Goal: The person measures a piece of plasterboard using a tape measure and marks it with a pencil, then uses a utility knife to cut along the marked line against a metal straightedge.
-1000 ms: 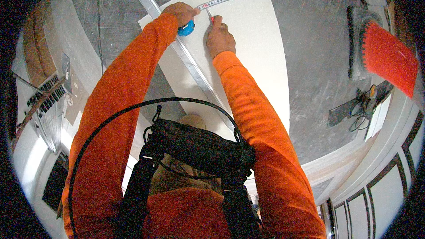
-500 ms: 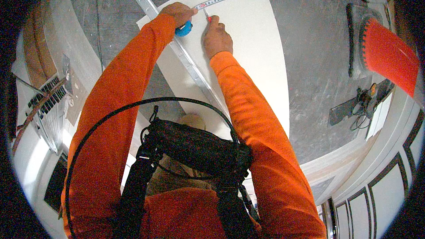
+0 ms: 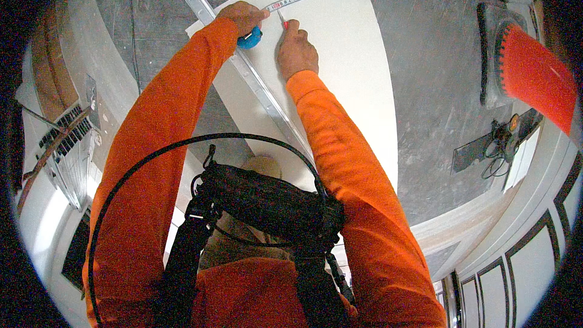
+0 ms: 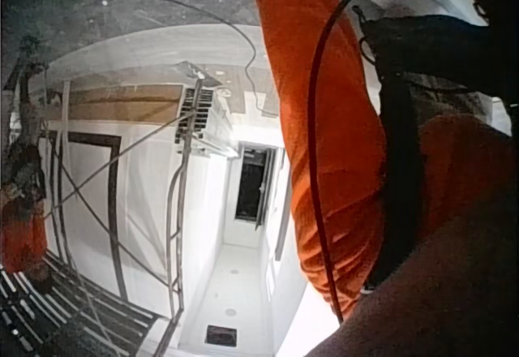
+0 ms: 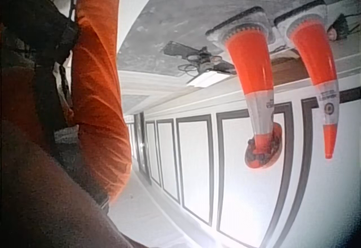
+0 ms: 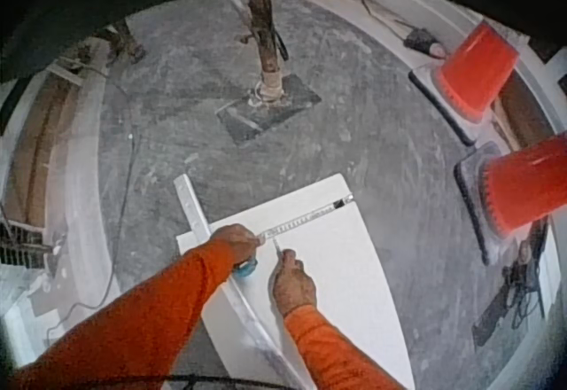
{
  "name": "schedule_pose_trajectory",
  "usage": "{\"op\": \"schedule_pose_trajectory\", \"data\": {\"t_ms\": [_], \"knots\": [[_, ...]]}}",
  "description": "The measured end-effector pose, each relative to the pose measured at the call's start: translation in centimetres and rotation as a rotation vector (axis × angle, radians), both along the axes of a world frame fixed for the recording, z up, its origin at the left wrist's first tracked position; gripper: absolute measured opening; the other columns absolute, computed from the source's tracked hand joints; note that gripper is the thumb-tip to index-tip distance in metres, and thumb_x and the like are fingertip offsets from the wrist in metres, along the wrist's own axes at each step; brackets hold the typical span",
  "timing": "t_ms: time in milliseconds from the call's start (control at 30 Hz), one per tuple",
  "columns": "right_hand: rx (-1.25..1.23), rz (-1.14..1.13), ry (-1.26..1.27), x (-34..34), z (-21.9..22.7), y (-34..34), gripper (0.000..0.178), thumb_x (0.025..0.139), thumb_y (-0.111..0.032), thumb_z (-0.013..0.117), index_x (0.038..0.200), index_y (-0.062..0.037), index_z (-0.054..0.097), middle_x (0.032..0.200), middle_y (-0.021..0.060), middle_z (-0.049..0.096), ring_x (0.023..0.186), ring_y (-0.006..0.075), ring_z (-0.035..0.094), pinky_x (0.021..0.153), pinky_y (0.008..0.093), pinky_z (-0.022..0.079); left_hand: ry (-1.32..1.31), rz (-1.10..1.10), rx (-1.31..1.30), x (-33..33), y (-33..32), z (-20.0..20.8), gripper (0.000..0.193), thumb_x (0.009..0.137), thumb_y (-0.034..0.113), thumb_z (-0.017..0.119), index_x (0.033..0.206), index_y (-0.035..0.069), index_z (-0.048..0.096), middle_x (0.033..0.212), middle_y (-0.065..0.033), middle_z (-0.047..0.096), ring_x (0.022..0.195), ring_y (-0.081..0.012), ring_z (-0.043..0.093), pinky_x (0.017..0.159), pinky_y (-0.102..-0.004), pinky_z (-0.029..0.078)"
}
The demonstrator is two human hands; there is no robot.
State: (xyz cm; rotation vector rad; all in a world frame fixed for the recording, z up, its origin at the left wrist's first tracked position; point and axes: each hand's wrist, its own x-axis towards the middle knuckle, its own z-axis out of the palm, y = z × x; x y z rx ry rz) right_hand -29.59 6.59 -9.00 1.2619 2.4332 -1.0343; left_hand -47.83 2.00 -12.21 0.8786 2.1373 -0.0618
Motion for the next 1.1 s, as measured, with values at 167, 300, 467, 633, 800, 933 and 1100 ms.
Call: {"op": "schedule_pose_trajectory", "data": {"t_ms": [167,300,467,633,800,933,1100], "knots": [[0.015,0.0,-0.004,0.3,-0.1,0.1,0.025,0.097,-0.015,0.039,0.121,-0.0075,0.04,0.106,0.0249,0.061,0.087,0.0432,0.067,0.075,0.0507,0.056,-0.023,-0.007,0.022,0.2,0.3,0.0,0.055,0.092,0.058,0.046,0.077,0.011,0.072,0.077,-0.012,0.069,0.075,-0.0274,0.066,0.074,-0.0405,0.05],[0.033,0.003,0.021,0.2,-0.2,0.0,0.025,0.097,-0.015,0.039,0.12,-0.0073,0.04,0.106,0.0244,0.061,0.087,0.043,0.067,0.075,0.0503,0.056,-0.02,0.004,0.05,0.0,0.0,-0.2,0.056,0.092,0.058,0.047,0.076,0.012,0.072,0.076,-0.0117,0.069,0.073,-0.0273,0.066,0.074,-0.0405,0.05],[0.014,0.005,0.018,0.5,-0.1,0.1,0.024,0.097,-0.015,0.039,0.12,-0.0065,0.04,0.106,0.0247,0.06,0.087,0.0429,0.067,0.075,0.0495,0.056,-0.063,-0.003,0.061,-0.2,0.0,0.1,0.057,0.092,0.059,0.047,0.076,0.011,0.073,0.076,-0.0113,0.069,0.073,-0.027,0.065,0.074,-0.0403,0.05],[0.011,-0.006,0.015,0.3,0.1,0.0,0.028,0.094,-0.013,0.048,0.119,-0.0046,0.039,0.103,0.0239,0.061,0.086,0.0418,0.066,0.075,0.0495,0.055,-0.04,-0.032,0.059,-0.4,-0.1,0.0,0.059,0.091,0.061,0.046,0.077,0.011,0.074,0.078,-0.0123,0.07,0.076,-0.0277,0.066,0.076,-0.0407,0.05],[0.042,0.003,0.024,0.5,-0.3,0.0,0.029,0.094,-0.013,0.048,0.12,-0.0043,0.038,0.102,0.0236,0.062,0.085,0.0414,0.066,0.075,0.0492,0.055,-0.04,-0.019,0.028,-0.1,0.3,0.4,0.058,0.092,0.061,0.046,0.079,0.011,0.074,0.08,-0.0125,0.07,0.078,-0.0281,0.067,0.077,-0.041,0.051],[0.028,0.003,0.019,0.4,-0.3,-0.1,0.026,0.095,-0.014,0.045,0.119,-0.0047,0.04,0.104,0.0239,0.061,0.085,0.0418,0.067,0.074,0.0491,0.055,-0.047,0.005,0.0,-0.3,0.2,0.3,0.058,0.091,0.061,0.046,0.079,0.012,0.074,0.078,-0.0115,0.07,0.076,-0.0276,0.067,0.075,-0.0404,0.051],[0.025,-0.006,0.025,0.3,0.3,0.0,0.022,0.098,-0.016,0.038,0.117,-0.0067,0.041,0.105,0.0246,0.061,0.085,0.0429,0.067,0.074,0.0496,0.056,-0.062,0.0,0.042,-0.4,0.2,1.0,0.057,0.09,0.061,0.048,0.077,0.013,0.074,0.072,-0.0104,0.068,0.07,-0.0264,0.066,0.071,-0.0392,0.051]]}}
